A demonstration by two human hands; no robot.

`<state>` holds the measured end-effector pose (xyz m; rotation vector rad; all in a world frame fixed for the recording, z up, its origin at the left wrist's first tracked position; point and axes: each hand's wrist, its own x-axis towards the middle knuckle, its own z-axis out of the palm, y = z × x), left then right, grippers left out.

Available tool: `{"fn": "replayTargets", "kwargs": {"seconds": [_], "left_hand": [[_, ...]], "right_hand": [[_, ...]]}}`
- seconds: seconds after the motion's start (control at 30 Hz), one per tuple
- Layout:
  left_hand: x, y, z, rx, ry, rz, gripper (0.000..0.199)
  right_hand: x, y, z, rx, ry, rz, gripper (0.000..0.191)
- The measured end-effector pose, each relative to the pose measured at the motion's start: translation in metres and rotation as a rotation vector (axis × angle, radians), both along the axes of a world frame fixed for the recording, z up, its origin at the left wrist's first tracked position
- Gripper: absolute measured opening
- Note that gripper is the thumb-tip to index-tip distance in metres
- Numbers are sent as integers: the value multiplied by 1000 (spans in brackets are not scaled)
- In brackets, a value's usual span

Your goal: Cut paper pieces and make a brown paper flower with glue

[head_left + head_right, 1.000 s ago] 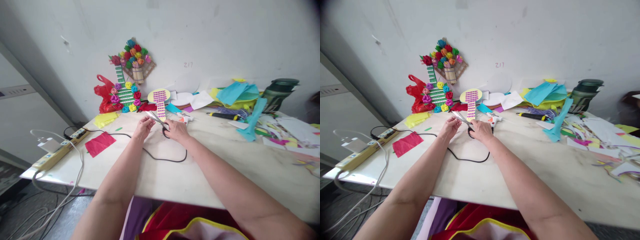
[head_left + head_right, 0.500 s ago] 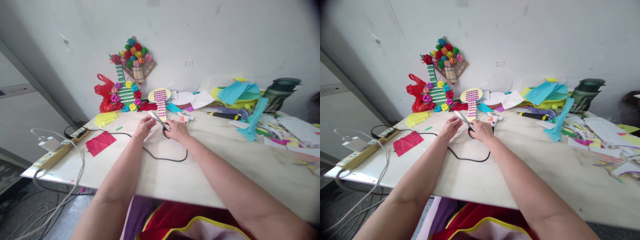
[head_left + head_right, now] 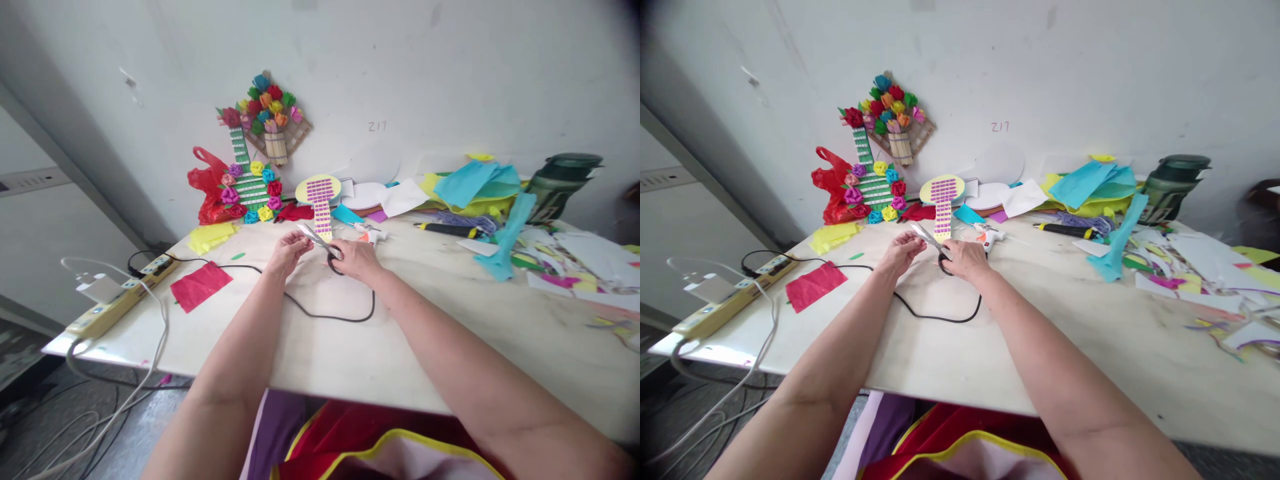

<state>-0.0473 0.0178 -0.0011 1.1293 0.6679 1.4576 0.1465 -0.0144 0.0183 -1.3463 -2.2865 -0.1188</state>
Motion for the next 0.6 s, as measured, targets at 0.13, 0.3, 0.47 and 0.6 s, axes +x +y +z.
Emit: {"fn": "replayTargets", "kwargs": {"seconds": [0.13, 0.3, 0.47, 0.6], "left_hand": [[0, 1, -1, 29, 20, 15, 40], [1, -1, 1, 38, 35, 27, 46], [4, -3, 4, 22, 51, 48, 49], [6, -4, 5, 25, 73, 41, 48]], "right_hand": [[2, 4, -2, -1, -23, 18, 47], [5, 4, -1, -15, -62, 25, 48], [7, 3, 2, -21, -98, 27, 48], [7, 4, 1, -21, -116, 33, 48]]}}
